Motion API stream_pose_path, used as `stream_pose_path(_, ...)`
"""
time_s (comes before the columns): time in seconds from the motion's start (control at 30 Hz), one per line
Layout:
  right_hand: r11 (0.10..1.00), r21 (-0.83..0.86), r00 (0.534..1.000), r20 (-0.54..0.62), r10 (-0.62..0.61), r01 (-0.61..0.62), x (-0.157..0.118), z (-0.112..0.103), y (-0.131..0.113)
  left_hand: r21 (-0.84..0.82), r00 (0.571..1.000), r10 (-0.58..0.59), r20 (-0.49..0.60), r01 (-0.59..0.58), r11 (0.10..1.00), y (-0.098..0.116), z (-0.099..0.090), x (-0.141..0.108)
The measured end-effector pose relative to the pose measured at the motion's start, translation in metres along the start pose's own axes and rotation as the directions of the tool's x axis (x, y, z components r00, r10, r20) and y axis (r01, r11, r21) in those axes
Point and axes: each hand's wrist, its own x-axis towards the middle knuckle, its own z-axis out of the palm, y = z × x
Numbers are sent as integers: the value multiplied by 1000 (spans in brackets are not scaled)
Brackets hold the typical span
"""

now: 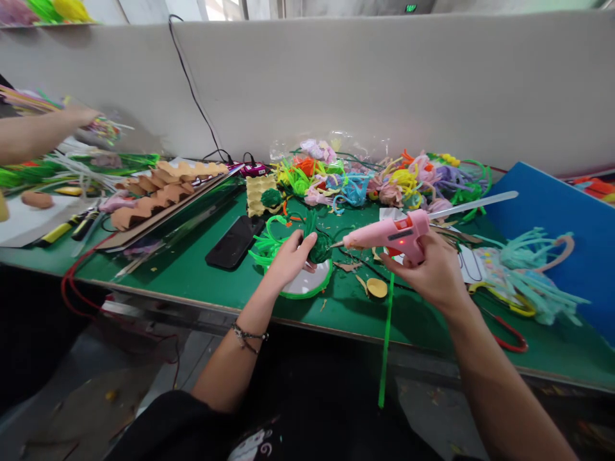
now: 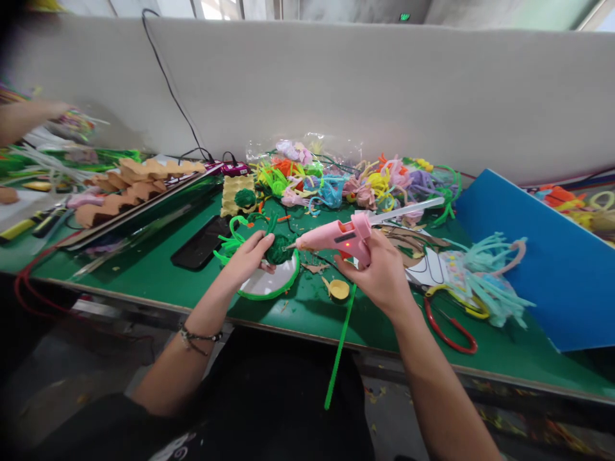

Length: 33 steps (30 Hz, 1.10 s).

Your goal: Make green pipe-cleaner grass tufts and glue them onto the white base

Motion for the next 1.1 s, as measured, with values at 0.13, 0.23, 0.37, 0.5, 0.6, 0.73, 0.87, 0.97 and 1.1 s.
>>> stream_pose_path(0.13, 1000, -10, 999, -35, -22, 22, 1, 0, 0, 6, 1000, 2, 1, -2, 1000, -1, -1, 0)
stream_pose_path(0.23, 1000, -11, 999, -31, -29, 28, 1, 1, 1, 7, 1000, 7, 4, -7, 1000, -1, -1, 0)
stream_pose_path(0.37, 1000, -10, 999, -39, -29, 29, 0, 1, 1, 6, 1000, 3, 1, -3, 1000, 0, -1, 0)
stream_pose_path(0.5, 1000, -2, 999, -33, -7, 7, 0, 0, 1, -10, 1000, 10, 1, -10, 1000, -1, -1, 0)
stream_pose_path(0.6, 1000, 3, 1000, -20, 4, -4, 0, 0, 1, -18, 1000, 13, 2, -13, 1000, -2, -1, 0)
stream_pose_path(0.73, 1000, 9, 1000, -25, 9, -9, 1, -1, 0, -12, 1000, 19, 6, -19, 1000, -1, -2, 0)
stream_pose_path(0.87, 999, 14, 999, 17, 40, -40, 2, -1, -1, -2, 1000, 16, 2, -16, 1000, 1, -1, 0)
stream_pose_path(0.97, 999, 7, 999, -4, 34, -34, 2, -1, 0, -11, 1000, 21, 5, -21, 1000, 1, -1, 0)
stream_pose_path(1.1, 998, 21, 998, 13, 61, -61, 3, -1, 0, -21, 1000, 18, 1, -18, 1000, 0, -1, 0)
